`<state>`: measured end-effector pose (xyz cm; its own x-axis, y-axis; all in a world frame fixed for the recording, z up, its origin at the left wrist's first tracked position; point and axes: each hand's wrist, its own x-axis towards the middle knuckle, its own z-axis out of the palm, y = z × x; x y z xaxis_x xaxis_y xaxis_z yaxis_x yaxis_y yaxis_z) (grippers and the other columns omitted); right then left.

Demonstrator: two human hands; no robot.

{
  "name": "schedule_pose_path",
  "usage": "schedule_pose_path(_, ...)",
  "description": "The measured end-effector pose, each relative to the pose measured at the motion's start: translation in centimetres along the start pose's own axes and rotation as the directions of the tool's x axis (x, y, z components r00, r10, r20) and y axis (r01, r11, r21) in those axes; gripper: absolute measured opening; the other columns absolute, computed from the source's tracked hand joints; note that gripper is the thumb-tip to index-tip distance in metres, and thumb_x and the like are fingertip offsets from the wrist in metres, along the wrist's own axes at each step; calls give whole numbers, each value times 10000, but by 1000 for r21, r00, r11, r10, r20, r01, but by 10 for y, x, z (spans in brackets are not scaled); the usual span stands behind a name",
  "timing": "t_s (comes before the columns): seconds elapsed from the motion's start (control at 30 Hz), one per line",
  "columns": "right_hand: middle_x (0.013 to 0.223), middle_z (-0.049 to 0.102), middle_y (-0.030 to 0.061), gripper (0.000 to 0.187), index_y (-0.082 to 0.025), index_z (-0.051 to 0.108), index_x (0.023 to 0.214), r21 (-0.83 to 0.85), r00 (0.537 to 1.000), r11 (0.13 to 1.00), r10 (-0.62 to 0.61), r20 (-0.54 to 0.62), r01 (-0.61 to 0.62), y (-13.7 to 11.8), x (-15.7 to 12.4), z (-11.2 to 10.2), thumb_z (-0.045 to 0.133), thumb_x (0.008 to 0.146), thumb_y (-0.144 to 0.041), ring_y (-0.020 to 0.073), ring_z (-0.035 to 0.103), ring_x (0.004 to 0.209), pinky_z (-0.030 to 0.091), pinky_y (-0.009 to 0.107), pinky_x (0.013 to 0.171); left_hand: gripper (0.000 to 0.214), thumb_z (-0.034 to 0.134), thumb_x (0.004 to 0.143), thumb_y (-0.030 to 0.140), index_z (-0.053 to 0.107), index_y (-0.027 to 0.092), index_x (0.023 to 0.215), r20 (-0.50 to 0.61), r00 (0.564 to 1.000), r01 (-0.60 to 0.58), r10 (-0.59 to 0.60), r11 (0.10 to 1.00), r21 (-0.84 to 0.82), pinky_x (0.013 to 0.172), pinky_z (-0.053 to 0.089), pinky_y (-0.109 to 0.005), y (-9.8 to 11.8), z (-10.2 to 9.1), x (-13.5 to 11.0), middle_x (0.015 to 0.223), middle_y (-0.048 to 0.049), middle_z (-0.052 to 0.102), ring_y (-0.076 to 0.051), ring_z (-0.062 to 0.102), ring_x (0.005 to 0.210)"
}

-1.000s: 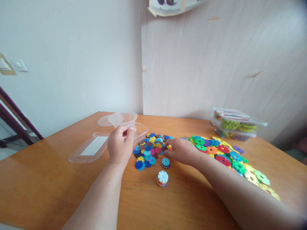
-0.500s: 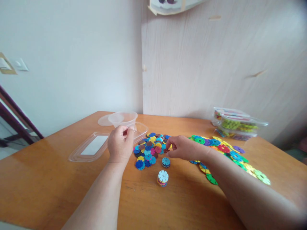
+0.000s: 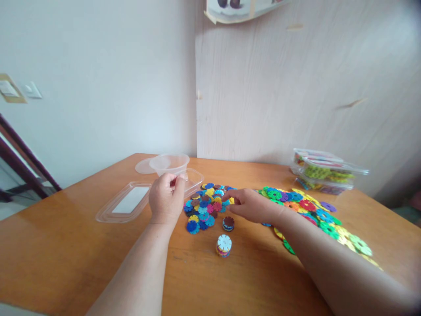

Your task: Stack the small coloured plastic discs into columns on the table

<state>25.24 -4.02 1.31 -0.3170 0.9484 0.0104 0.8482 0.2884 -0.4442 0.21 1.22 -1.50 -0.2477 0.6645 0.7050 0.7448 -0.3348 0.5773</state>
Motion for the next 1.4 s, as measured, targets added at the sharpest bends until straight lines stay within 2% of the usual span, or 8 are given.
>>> schedule_pose_path(0.13, 929, 751, -17, 494, -364, 671, 1307, -80, 995, 992, -92, 25, 94, 4, 4, 10, 542, 857, -206, 159, 648, 768, 442, 245, 702, 254, 553, 868, 428, 616, 217, 742, -7, 1000, -6, 6, 1000, 2, 676, 391, -299, 1, 0, 0, 738, -24, 688, -195, 620, 740)
schedule_pose_path(0.27, 1070, 757, -14, 465, -380, 675, 1297, -142, 991, 982, -113, 71, 122, 4, 7, 13, 552, 876, -226, 182, 678, 885, 460, 251, 748, 253, 551, 867, 430, 616, 218, 743, -5, 1000, -3, 3, 1000, -1, 680, 394, -299, 1, 0, 0, 743, -23, 687, -196, 622, 746)
schedule_pose_path(0.4, 981, 759, -1, 300, -319, 750, 1135, -164, 996, 983, -79, 41, 85, 4, 7, 12, 571, 895, -303, 170, 667, 818, 432, 239, 671, 247, 556, 861, 429, 624, 219, 750, 8, 1000, 16, -16, 1000, -11, 671, 395, -295, 2, -1, 0, 739, -21, 686, -195, 623, 741)
schedule_pose_path(0.6, 875, 741, -9, 218, -297, 771, 998, -138, 998, 989, -56, 19, 58, 8, 6, 10, 595, 875, -338, 156, 630, 749, 376, 241, 617, 255, 552, 860, 435, 611, 220, 735, 8, 1000, 14, -14, 1000, 2, 668, 391, -299, 3, -2, 0, 732, -23, 686, -197, 616, 732)
schedule_pose_path(0.77, 812, 713, 1, 269, -291, 744, 1044, -186, 999, 982, 38, -26, -43, 7, 7, 11, 618, 849, -427, 160, 600, 685, 322, 253, 567, 256, 540, 868, 427, 605, 222, 727, 7, 1000, 6, -6, 1000, 11, 686, 395, -302, 3, -2, 0, 740, -24, 686, -201, 621, 755)
schedule_pose_path(1.17, 809, 709, 17, 256, -251, 730, 1011, -201, 996, 976, 85, -10, -85, 9, 7, 10, 593, 842, -386, 166, 597, 695, 340, 253, 581, 255, 551, 869, 433, 621, 216, 753, 0, 1000, 0, 0, 1000, 10, 700, 409, -299, -1, 1, 0, 765, -30, 696, -197, 622, 758)
schedule_pose_path(1.3, 796, 697, 16, 216, -223, 729, 913, -146, 993, 985, 80, -84, -92, 12, 6, 3, 566, 853, -351, 151, 583, 701, 356, 249, 614, 260, 548, 869, 440, 616, 219, 750, 8, 1000, 4, -4, 1000, 18, 691, 407, -302, -1, 0, 0, 758, -28, 695, -198, 621, 746)
schedule_pose_path(1.4, 712, 636, -12, 162, -194, 683, 812, 9, 990, 996, 91, -109, -91, 12, 5, -4, 577, 815, -317, 130, 536, 655, 357, 238, 591, 262, 549, 869, 443, 615, 220, 749, 10, 1000, 4, -4, 1000, 16, 686, 405, -302, -2, 0, 0, 755, -27, 694, -196, 620, 739)
